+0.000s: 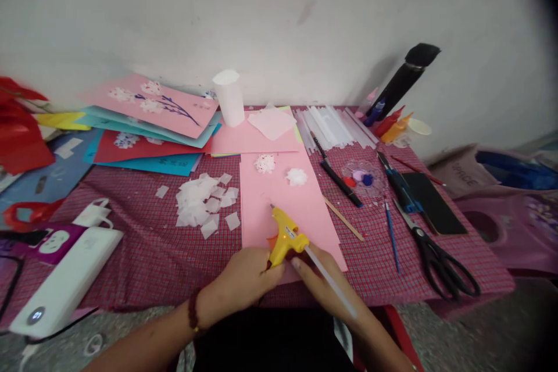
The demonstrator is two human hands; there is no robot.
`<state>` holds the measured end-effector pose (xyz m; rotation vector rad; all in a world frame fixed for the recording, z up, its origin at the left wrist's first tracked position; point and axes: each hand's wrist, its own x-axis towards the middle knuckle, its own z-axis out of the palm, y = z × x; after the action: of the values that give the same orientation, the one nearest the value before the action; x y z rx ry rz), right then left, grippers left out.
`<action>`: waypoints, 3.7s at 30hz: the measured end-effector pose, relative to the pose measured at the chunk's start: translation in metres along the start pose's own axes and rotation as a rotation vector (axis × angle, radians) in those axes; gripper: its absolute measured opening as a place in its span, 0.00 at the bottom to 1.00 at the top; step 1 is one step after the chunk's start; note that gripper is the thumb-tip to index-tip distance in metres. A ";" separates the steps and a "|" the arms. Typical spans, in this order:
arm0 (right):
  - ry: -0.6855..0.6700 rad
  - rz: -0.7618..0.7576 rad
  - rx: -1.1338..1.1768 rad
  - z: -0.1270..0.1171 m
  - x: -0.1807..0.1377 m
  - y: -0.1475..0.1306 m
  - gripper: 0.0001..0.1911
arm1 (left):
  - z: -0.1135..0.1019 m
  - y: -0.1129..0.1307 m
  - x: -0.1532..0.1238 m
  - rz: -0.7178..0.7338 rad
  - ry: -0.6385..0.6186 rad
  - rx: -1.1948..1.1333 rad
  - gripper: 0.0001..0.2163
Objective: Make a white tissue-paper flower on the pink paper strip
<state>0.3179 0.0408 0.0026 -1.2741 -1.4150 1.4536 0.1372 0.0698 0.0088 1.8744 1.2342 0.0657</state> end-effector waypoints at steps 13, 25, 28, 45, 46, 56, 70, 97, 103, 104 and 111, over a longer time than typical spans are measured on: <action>0.332 0.213 0.438 -0.015 0.031 0.006 0.12 | -0.012 0.027 -0.011 0.185 0.205 0.376 0.13; 0.316 0.322 0.212 -0.027 0.056 -0.010 0.11 | 0.005 -0.014 0.012 0.274 0.322 0.714 0.18; 0.299 0.336 0.177 -0.027 0.056 -0.008 0.11 | 0.004 -0.014 0.013 0.279 0.340 0.712 0.17; 0.158 -0.081 -0.490 -0.031 0.022 -0.001 0.17 | 0.014 -0.028 0.015 0.351 0.476 0.612 0.16; 0.126 -0.134 -0.589 -0.033 0.023 -0.003 0.19 | 0.014 -0.029 0.014 0.359 0.481 0.612 0.16; -0.118 -0.494 -1.273 -0.057 0.054 -0.009 0.21 | 0.016 -0.036 0.004 0.440 0.540 0.609 0.16; -0.159 -0.534 -1.341 -0.066 0.066 0.003 0.27 | 0.016 -0.035 0.004 0.421 0.535 0.581 0.16; -0.331 -0.119 -0.861 -0.082 0.025 -0.016 0.20 | 0.013 -0.032 0.004 0.369 0.539 0.496 0.14; -0.021 0.333 0.377 -0.070 0.004 -0.003 0.15 | 0.011 -0.030 0.004 0.368 0.530 0.490 0.14; 0.002 0.357 0.504 -0.067 0.003 -0.002 0.16 | 0.012 -0.030 0.004 0.371 0.538 0.489 0.14; -0.051 0.365 0.802 -0.056 0.001 -0.005 0.15 | 0.015 -0.032 0.006 0.363 0.557 0.495 0.14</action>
<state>0.3708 0.0570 0.0130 -0.9819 -0.5029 2.0190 0.1243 0.0688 -0.0241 2.6161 1.3319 0.5548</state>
